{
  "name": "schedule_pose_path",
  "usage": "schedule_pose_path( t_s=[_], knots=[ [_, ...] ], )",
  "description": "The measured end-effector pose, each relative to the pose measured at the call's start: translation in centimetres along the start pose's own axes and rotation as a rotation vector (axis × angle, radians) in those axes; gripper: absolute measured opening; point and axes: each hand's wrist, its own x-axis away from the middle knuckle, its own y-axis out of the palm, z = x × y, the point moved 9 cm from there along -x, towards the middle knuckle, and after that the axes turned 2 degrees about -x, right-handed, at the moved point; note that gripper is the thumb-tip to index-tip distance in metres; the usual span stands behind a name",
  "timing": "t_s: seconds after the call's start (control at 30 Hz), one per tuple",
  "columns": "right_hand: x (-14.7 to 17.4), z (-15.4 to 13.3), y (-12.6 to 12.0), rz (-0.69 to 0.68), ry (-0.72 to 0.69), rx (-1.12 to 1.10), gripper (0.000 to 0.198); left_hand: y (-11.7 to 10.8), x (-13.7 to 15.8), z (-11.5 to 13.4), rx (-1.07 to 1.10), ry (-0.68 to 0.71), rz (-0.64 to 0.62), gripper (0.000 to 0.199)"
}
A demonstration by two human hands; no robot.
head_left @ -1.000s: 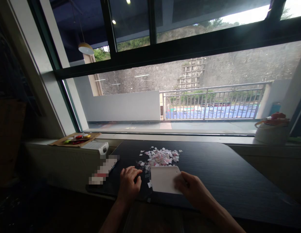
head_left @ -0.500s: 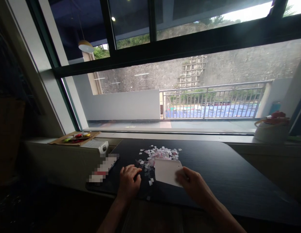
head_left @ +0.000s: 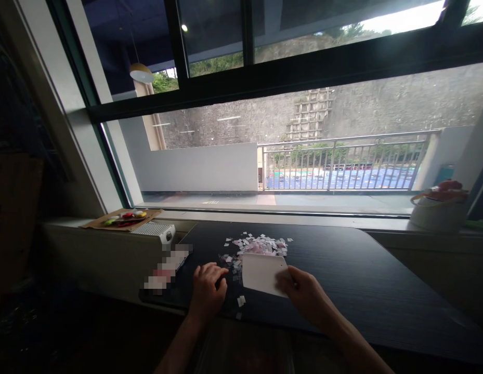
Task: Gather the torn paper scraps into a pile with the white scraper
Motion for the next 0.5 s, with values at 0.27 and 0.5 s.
schedule_pose_path(
  t_s=[0.27,0.5],
  knots=[
    [0.5,2.5,1.2,-0.153,0.148,-0.169,0.024,-0.1,0.0,0.1,0.010,0.000,-0.003,0.026],
    [0.8,2.4,1.6,-0.165,0.179,-0.260,0.026,-0.1,0.1,-0.1,0.024,0.000,-0.004,0.025]
  ],
)
